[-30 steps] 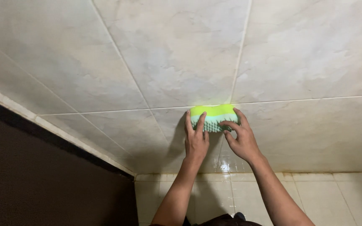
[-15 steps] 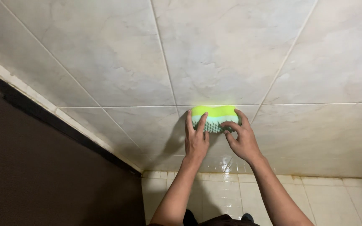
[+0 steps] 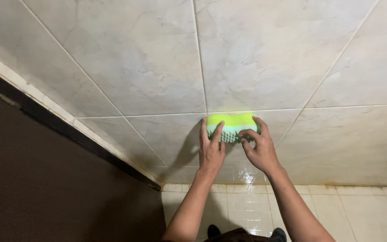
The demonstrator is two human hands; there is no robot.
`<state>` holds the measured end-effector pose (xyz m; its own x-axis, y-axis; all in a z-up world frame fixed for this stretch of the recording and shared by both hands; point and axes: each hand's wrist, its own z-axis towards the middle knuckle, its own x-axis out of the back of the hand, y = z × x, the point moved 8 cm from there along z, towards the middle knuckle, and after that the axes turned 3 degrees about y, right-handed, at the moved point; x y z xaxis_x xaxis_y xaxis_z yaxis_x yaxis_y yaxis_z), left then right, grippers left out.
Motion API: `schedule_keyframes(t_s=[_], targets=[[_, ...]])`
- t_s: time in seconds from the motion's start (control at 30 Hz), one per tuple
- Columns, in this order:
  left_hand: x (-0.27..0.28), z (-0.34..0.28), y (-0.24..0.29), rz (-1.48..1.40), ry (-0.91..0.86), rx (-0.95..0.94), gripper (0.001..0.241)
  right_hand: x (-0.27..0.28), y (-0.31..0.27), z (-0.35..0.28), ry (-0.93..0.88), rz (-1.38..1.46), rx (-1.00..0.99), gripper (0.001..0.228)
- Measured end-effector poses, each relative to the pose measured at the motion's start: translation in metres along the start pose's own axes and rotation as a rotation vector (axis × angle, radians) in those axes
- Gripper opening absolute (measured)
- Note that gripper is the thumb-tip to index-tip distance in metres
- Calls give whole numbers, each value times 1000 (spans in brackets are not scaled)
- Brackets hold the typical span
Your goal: The person scrubs the grout lines on a tiled wall using a green and white scrubbing sponge. After scrubbing, the person moves to the toilet area and places the sponge on the toilet tank.
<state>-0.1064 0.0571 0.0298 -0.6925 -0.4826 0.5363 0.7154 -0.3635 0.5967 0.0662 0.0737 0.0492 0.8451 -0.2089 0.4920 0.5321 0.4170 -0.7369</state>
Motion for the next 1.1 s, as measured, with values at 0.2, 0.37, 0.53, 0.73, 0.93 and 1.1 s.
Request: schedule_keyframes(t_s=[0.2, 0.37, 0.53, 0.73, 0.93, 1.1], targets=[[9, 0, -17, 28, -28, 22, 80, -17, -9, -1, 15, -60, 96, 22], [16, 0, -13, 10, 17, -11, 81, -22, -3, 0, -23, 3, 7, 20], [9, -1, -14, 4, 10, 31, 80, -15, -6, 0, -67, 11, -52, 23], [5, -1, -2, -16, 43, 69, 77, -1, -4, -3, -54, -16, 115, 33], [-18, -1, 26, -27, 56, 25, 77, 31, 13, -1, -69, 11, 3, 31], [-42, 2, 55, -53, 42, 3, 76, 68, 24, -4, 35, -10, 101, 33]])
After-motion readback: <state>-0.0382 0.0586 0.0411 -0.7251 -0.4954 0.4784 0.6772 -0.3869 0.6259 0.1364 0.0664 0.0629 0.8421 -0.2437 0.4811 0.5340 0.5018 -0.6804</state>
